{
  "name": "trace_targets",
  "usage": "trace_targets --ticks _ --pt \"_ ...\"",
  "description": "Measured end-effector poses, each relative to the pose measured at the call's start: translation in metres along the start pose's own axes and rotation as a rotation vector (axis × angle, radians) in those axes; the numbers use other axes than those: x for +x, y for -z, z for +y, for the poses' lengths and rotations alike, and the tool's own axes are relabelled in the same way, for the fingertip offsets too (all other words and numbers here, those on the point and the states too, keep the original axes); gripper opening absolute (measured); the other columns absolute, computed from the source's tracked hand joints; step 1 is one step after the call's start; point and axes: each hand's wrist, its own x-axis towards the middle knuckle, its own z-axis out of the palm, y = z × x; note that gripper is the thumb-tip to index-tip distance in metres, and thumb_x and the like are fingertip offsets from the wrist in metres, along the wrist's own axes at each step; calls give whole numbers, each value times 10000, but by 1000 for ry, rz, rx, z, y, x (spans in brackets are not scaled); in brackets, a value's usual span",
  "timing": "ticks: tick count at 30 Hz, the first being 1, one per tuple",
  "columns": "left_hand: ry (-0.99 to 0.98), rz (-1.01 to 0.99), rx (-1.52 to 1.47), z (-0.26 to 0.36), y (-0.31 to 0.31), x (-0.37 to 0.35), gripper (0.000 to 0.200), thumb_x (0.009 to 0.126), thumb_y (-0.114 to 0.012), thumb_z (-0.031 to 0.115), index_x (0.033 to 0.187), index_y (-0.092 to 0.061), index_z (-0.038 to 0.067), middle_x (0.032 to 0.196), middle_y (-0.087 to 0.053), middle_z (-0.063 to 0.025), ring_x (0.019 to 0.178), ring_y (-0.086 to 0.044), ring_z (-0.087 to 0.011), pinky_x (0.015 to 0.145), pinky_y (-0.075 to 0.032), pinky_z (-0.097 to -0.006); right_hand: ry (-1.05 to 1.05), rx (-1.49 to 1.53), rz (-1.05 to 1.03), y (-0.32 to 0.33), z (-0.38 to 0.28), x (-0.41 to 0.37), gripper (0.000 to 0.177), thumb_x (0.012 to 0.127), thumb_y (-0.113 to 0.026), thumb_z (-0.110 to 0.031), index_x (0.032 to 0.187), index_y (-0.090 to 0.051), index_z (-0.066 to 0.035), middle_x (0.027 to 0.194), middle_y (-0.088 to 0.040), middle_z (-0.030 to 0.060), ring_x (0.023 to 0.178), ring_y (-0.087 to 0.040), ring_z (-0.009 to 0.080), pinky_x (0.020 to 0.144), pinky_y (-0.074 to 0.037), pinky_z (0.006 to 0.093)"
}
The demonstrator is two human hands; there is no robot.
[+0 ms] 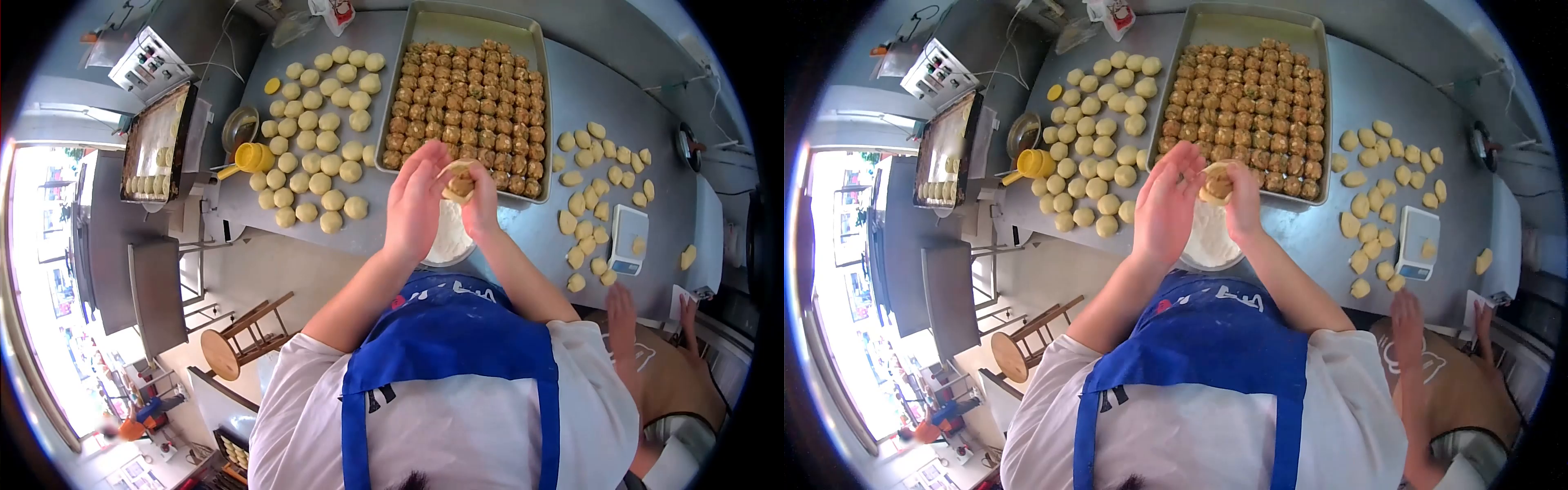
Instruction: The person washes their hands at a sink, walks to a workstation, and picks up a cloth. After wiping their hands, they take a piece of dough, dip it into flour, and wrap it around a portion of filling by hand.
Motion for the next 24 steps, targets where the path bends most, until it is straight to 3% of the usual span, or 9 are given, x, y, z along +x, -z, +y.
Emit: trace_targets --ticks 4,7,14,17,20,24 --pt "-112 -90 399 -7 -2 3 467 1056 -369 258 1434 -365 -16 1414 -449 -147 1326 -408 -226 1104 -323 -359 52 -45 -143 -1 7 -7 286 969 -396 -148 1014 -631 7 1063 -597 74 1005 -561 145 895 -433 289" --pt "-170 -133 548 -10 0 -4 486 1064 -337 287 1437 -356 -23 1427 -444 -156 1323 -414 -217 1103 -322 -348 38 -14 -135 -3 1 -12 286 963 -397 -152 1013 -629 8 1049 -608 79 986 -571 156 894 -436 292" --pt "-262 -193 549 -5 5 -15 460 1063 -340 256 1434 -360 -15 1432 -449 -171 1306 -438 -230 1103 -330 -356 -16 101 -155 -16 -27 -24 276 950 -400 -179 1040 -587 2 996 -633 103 930 -616 180 866 -480 316" --pt "-522 -102 461 -12 14 -13 437 1062 -351 236 1421 -376 -12 1421 -456 -156 1311 -436 -229 1105 -333 -371 -52 140 -224 -24 -37 -29 288 937 -395 -196 1048 -575 1 979 -640 111 916 -627 191 843 -502 316" --pt "99 10 -84 -15 17 -13 468 1071 -311 323 1393 -393 -7 1360 -489 -104 1302 -441 -235 1119 -321 -396 89 112 -217 -24 -28 -26 295 919 -395 -204 1038 -575 -3 974 -646 115 927 -637 195 833 -513 321" --pt "172 26 -203 -17 13 -20 497 1070 -287 354 1406 -382 0 1367 -484 -108 1294 -450 -245 1111 -334 -402 270 -87 -224 -36 -28 -35 290 898 -424 -208 1045 -570 -6 960 -652 113 928 -637 193 850 -504 325"
